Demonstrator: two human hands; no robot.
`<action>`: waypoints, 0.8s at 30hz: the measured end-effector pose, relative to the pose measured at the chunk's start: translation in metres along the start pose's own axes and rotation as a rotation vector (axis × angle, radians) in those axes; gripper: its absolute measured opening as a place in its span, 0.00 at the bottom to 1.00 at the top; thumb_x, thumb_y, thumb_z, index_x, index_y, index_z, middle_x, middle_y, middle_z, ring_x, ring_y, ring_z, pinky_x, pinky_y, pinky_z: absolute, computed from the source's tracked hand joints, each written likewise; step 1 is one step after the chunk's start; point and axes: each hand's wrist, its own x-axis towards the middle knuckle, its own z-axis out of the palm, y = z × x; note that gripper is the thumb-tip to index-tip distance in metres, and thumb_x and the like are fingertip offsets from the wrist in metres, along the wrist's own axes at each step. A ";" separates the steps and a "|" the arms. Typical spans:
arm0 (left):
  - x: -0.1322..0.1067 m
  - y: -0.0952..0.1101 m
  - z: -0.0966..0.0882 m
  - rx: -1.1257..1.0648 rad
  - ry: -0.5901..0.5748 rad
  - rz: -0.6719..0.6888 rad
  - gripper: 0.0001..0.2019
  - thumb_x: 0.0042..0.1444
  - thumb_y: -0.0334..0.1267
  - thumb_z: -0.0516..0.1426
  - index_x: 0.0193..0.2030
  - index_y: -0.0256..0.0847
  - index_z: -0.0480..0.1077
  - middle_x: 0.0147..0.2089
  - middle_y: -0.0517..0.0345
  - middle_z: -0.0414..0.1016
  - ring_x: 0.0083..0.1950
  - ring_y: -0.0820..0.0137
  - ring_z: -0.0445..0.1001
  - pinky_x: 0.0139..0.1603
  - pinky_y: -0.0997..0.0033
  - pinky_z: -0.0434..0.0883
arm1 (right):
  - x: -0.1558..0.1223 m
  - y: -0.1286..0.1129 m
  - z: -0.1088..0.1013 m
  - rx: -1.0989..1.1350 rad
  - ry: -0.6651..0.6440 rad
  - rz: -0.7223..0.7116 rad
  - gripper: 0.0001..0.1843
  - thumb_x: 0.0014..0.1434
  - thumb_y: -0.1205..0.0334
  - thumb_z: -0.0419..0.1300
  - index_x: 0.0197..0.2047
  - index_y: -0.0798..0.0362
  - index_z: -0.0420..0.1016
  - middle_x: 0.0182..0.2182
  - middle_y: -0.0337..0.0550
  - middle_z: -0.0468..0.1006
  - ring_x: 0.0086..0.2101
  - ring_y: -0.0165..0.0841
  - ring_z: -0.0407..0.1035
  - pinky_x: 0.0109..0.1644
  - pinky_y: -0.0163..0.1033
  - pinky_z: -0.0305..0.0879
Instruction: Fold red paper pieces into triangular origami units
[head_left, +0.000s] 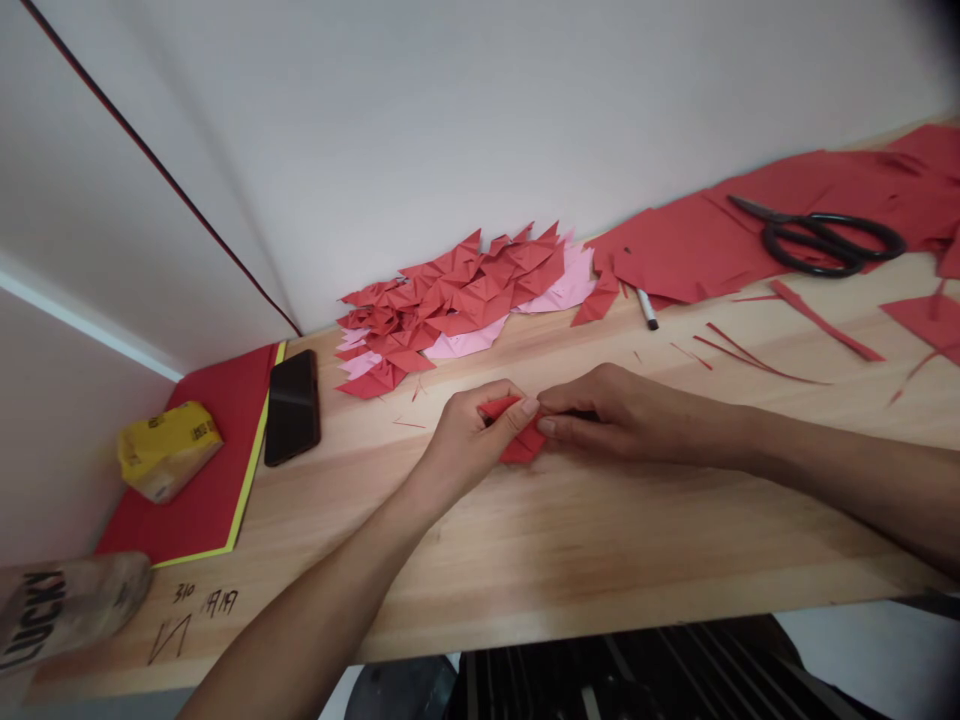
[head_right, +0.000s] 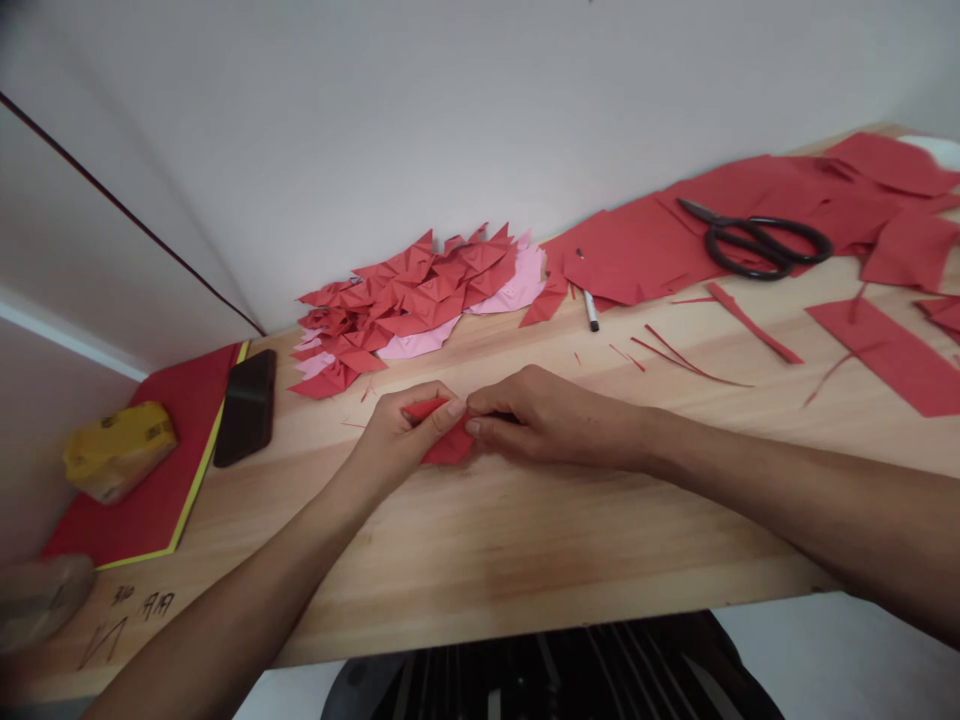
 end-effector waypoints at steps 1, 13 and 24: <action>0.000 0.000 0.000 0.002 0.003 0.005 0.16 0.60 0.48 0.56 0.29 0.36 0.69 0.26 0.61 0.67 0.28 0.77 0.65 0.29 0.78 0.61 | 0.000 0.000 0.000 0.007 0.002 0.003 0.14 0.64 0.62 0.49 0.26 0.52 0.58 0.22 0.33 0.59 0.24 0.25 0.53 0.27 0.33 0.49; 0.000 -0.003 0.003 -0.178 -0.012 -0.116 0.19 0.57 0.52 0.58 0.29 0.35 0.69 0.24 0.59 0.70 0.22 0.76 0.69 0.21 0.79 0.67 | 0.002 0.000 0.001 0.036 0.067 0.026 0.15 0.63 0.60 0.50 0.26 0.53 0.64 0.22 0.34 0.63 0.24 0.26 0.56 0.28 0.33 0.51; -0.002 -0.004 0.004 -0.172 0.013 -0.164 0.21 0.56 0.53 0.59 0.26 0.34 0.70 0.20 0.59 0.71 0.18 0.79 0.67 0.18 0.81 0.64 | 0.002 0.004 0.004 0.037 0.106 0.061 0.15 0.64 0.56 0.50 0.29 0.53 0.67 0.22 0.34 0.64 0.25 0.26 0.57 0.28 0.33 0.52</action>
